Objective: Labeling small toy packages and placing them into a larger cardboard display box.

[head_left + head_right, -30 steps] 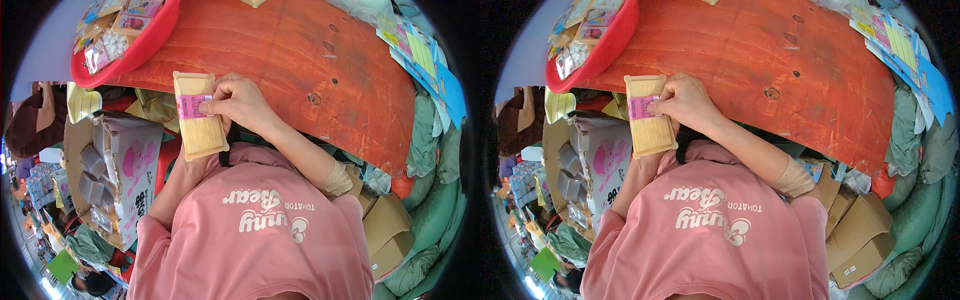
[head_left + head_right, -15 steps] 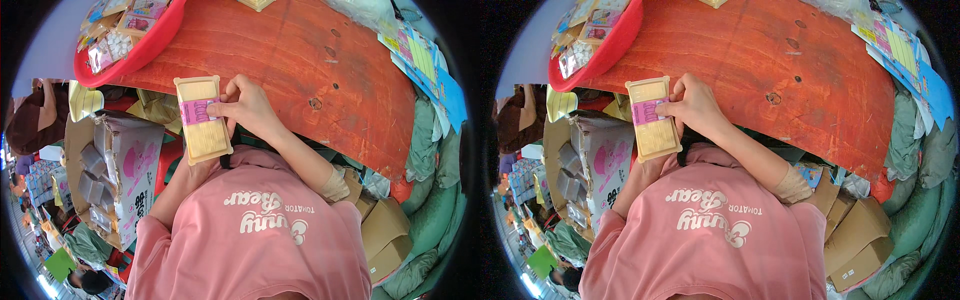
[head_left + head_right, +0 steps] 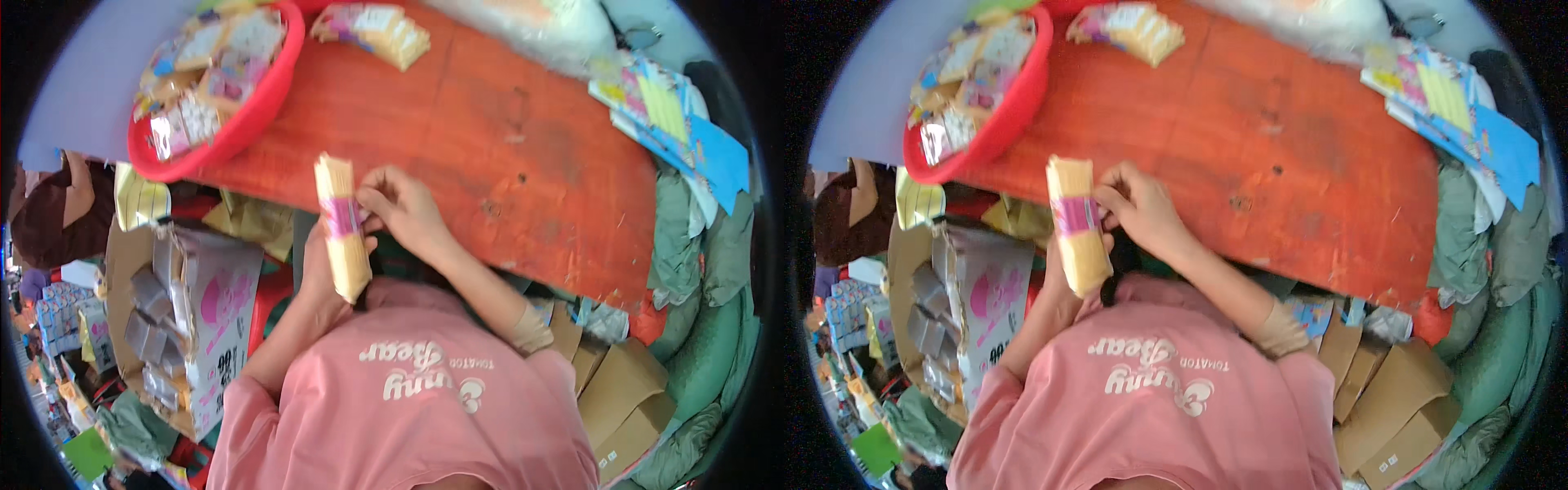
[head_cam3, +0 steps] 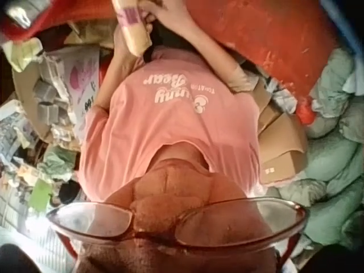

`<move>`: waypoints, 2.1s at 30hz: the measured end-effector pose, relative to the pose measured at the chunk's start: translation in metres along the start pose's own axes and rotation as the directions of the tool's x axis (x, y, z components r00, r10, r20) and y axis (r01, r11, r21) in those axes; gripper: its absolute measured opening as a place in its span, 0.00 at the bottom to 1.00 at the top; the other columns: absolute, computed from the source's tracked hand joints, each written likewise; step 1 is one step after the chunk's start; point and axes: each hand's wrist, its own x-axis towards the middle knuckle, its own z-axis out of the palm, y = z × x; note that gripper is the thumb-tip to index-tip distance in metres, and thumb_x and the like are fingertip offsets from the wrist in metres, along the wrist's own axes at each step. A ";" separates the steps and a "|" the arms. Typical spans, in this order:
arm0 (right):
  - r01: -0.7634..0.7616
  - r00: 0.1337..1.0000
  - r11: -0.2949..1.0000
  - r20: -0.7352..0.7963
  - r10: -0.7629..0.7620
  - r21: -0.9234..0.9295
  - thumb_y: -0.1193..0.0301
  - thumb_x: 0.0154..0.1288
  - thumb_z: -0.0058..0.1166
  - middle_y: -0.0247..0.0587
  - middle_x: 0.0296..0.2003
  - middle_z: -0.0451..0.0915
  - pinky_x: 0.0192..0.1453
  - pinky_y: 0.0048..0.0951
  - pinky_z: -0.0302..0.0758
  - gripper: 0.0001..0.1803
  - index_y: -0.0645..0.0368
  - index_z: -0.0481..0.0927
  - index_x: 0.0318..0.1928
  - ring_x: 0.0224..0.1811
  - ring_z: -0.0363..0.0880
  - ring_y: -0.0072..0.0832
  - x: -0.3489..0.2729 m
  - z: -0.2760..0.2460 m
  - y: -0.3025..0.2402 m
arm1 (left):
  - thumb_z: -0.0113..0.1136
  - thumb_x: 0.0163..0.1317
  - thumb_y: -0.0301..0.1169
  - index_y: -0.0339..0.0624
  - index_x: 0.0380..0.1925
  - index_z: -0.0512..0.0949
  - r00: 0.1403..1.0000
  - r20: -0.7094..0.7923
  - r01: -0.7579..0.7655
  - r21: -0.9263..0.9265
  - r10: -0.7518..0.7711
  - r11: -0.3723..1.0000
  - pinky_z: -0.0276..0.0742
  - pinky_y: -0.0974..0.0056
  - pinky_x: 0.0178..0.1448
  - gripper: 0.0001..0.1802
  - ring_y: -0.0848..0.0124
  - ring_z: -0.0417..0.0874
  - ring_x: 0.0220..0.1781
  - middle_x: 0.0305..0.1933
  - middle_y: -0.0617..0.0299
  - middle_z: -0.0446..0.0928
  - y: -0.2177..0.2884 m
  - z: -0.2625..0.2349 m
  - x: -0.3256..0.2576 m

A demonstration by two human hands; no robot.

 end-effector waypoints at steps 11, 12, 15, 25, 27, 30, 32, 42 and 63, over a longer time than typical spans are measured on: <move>0.004 1.000 0.993 -0.015 -0.002 0.116 0.74 0.62 0.54 0.38 0.41 0.76 0.40 0.21 0.73 0.24 0.65 0.64 0.58 0.37 0.75 0.20 0.011 -0.043 -0.043 | 0.47 0.69 0.35 0.39 0.48 0.67 0.871 0.144 -0.379 -0.411 0.470 0.829 0.74 0.61 0.58 0.13 0.69 0.76 0.53 0.51 0.57 0.74 0.034 0.025 0.065; 0.035 0.997 0.993 -0.073 -0.027 0.111 0.75 0.61 0.53 0.34 0.37 0.77 0.34 0.19 0.72 0.21 0.64 0.68 0.55 0.32 0.74 0.17 0.024 -0.048 -0.047 | 0.49 0.68 0.34 0.39 0.50 0.66 0.853 0.207 -0.368 -0.412 0.479 0.834 0.72 0.62 0.60 0.15 0.70 0.74 0.55 0.51 0.58 0.73 0.040 0.033 0.066; 0.101 0.989 0.995 -0.109 -0.101 -0.006 0.74 0.61 0.52 0.33 0.35 0.77 0.34 0.18 0.72 0.18 0.63 0.71 0.52 0.33 0.74 0.16 0.057 -0.058 -0.063 | 0.49 0.68 0.33 0.38 0.53 0.65 0.821 0.230 -0.395 -0.430 0.522 0.812 0.72 0.62 0.60 0.16 0.70 0.74 0.55 0.52 0.59 0.73 0.056 0.053 0.080; 0.123 0.949 0.974 -0.265 -0.171 -0.188 0.71 0.58 0.53 0.31 0.32 0.79 0.34 0.22 0.71 0.13 0.60 0.78 0.44 0.29 0.74 0.17 0.215 -0.109 -0.104 | 0.55 0.65 0.36 0.37 0.62 0.57 0.906 0.199 -0.310 -0.291 0.374 0.905 0.63 0.53 0.64 0.30 0.59 0.66 0.61 0.59 0.55 0.64 0.086 0.070 0.167; 0.104 0.959 0.966 -0.234 -0.160 -0.237 0.71 0.56 0.54 0.33 0.30 0.79 0.31 0.24 0.71 0.13 0.61 0.78 0.42 0.26 0.74 0.18 0.245 -0.117 -0.088 | 0.56 0.64 0.40 0.37 0.64 0.53 0.929 0.107 -0.321 -0.250 0.355 0.914 0.59 0.52 0.66 0.35 0.59 0.62 0.63 0.62 0.57 0.61 0.096 0.074 0.190; 0.070 0.910 0.894 -0.338 -0.239 -0.442 0.66 0.49 0.55 0.48 0.33 0.82 0.43 0.33 0.75 0.16 0.63 0.81 0.38 0.36 0.81 0.34 0.266 -0.115 -0.068 | 0.59 0.60 0.45 0.44 0.68 0.46 0.905 0.061 -0.410 -0.142 0.422 0.901 0.52 0.52 0.68 0.44 0.61 0.54 0.67 0.66 0.59 0.56 0.106 0.072 0.226; 0.098 0.891 0.812 -0.313 -0.329 -0.575 0.65 0.50 0.55 0.49 0.35 0.82 0.46 0.35 0.75 0.17 0.63 0.81 0.39 0.38 0.81 0.37 0.262 -0.133 -0.070 | 0.60 0.60 0.45 0.46 0.68 0.48 0.895 0.114 -0.420 -0.102 0.430 0.902 0.51 0.52 0.68 0.43 0.61 0.54 0.68 0.66 0.60 0.56 0.111 0.088 0.235; 0.245 0.788 0.553 -0.168 -0.592 -0.797 0.61 0.54 0.58 0.52 0.42 0.77 0.55 0.41 0.69 0.22 0.62 0.76 0.46 0.48 0.74 0.46 0.188 -0.168 -0.071 | 0.59 0.62 0.39 0.40 0.65 0.53 0.849 0.126 -0.515 -0.014 0.512 0.857 0.55 0.51 0.68 0.37 0.64 0.56 0.69 0.69 0.58 0.54 0.104 0.081 0.249; 0.052 -0.059 0.990 -0.989 0.137 0.134 0.79 0.57 0.47 0.48 0.20 0.79 0.13 0.25 0.70 0.06 0.70 0.76 0.30 0.16 0.77 0.27 0.051 -0.549 -0.058 | 0.45 0.68 0.29 0.34 0.61 0.62 0.632 0.555 -0.772 0.387 0.541 0.505 0.61 0.62 0.66 0.22 0.65 0.68 0.60 0.59 0.53 0.67 -0.003 0.098 0.149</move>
